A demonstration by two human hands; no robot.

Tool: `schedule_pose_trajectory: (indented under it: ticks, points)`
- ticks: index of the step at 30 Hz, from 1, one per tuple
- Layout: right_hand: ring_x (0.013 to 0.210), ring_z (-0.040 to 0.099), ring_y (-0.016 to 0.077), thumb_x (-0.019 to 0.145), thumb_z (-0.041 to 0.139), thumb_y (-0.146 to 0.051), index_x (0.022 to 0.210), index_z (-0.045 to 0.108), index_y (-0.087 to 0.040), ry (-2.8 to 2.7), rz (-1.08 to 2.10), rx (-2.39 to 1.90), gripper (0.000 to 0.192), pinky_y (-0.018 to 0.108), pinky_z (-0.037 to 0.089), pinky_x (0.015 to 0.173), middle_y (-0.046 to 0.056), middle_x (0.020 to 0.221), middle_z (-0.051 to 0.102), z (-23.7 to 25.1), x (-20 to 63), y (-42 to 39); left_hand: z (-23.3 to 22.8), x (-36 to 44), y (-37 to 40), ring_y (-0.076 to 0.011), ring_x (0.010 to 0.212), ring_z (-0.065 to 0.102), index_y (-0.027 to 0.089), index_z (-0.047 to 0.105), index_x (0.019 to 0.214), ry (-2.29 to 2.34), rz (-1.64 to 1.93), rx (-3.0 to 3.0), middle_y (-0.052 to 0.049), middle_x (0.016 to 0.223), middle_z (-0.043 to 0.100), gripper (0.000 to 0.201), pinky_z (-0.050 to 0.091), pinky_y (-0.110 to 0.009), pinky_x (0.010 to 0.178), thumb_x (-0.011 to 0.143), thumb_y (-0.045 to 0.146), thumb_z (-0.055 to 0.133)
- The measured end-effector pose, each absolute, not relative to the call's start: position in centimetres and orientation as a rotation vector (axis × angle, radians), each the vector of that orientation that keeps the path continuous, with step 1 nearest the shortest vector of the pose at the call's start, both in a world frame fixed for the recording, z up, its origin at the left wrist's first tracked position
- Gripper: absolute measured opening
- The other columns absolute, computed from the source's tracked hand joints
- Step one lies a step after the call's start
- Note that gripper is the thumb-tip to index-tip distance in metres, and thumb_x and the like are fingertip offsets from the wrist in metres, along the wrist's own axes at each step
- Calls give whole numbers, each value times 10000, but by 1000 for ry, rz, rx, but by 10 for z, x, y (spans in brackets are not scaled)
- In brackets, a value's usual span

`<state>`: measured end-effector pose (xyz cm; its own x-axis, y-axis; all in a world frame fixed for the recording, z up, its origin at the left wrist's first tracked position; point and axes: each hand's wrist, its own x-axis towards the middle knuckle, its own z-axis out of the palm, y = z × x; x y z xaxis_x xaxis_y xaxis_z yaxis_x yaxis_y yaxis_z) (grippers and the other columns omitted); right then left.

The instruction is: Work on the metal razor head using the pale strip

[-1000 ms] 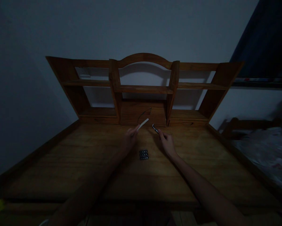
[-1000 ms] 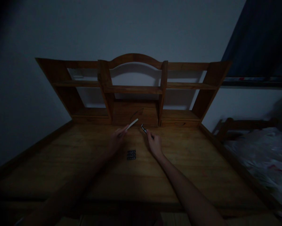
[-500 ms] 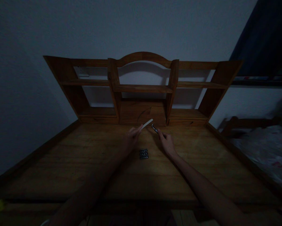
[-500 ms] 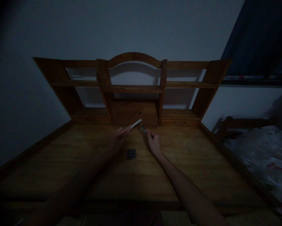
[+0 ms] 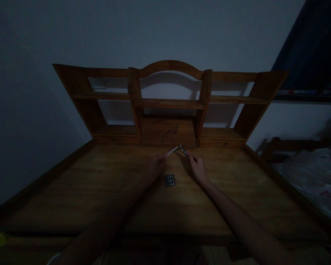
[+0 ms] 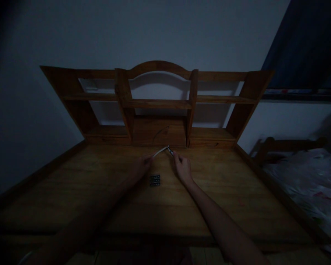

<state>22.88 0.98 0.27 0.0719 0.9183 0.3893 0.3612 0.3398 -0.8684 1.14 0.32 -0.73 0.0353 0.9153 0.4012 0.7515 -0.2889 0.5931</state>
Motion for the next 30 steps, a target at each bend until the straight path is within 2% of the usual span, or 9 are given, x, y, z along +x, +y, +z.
schedule_pose_trajectory:
  ticks: [5,7,10,15,22,25,30]
  points:
    - [541,391,122,883,394,-669,627,612,-118,-1495,633,-1259,646,238,254,518,-11,559,451,2,230,9,-6,15,1,-183,956,630,266,561,1330,1542,1287,2083,-57,1094,683,392,479,-314,855,978,365,421]
    - [549,408,127,885,391,-666,651,633,-109,-1509,624,-1263,651,238,259,520,-5,569,478,1,230,10,-4,18,-1,-172,922,625,283,538,1349,1521,1313,2103,-45,1050,673,400,479,-297,827,979,383,422]
    - [553,430,135,883,386,-675,647,637,-112,-1545,596,-1272,660,240,260,518,-5,556,486,-3,230,11,-3,22,-3,-164,871,614,300,521,1358,1516,1256,2160,-26,970,659,398,475,-284,794,978,371,426]
    - [550,449,134,896,392,-654,647,634,-115,-1594,620,-1275,642,236,270,523,-6,550,493,-8,228,13,-4,21,-3,-174,890,614,286,541,1344,1586,1218,2126,-30,997,665,392,472,-295,811,976,358,427]
    - [551,447,145,893,376,-670,677,652,-107,-1560,591,-1266,663,242,273,523,4,562,511,-6,228,15,1,20,-5,-162,831,598,296,504,1373,1589,1323,2092,-25,933,627,413,466,-271,745,981,389,409]
    - [542,429,141,891,373,-676,628,616,-121,-1554,585,-1269,661,244,255,509,-3,542,472,-5,230,14,0,22,-5,-151,789,592,319,498,1372,1550,1328,2130,-11,900,618,408,459,-261,717,980,395,417]
    - [555,427,137,899,383,-659,634,614,-121,-1570,607,-1242,642,242,263,518,-4,557,466,-3,228,11,-5,19,-1,-181,913,599,289,540,1345,1561,1328,2107,-42,1013,646,395,472,-297,805,982,379,412]
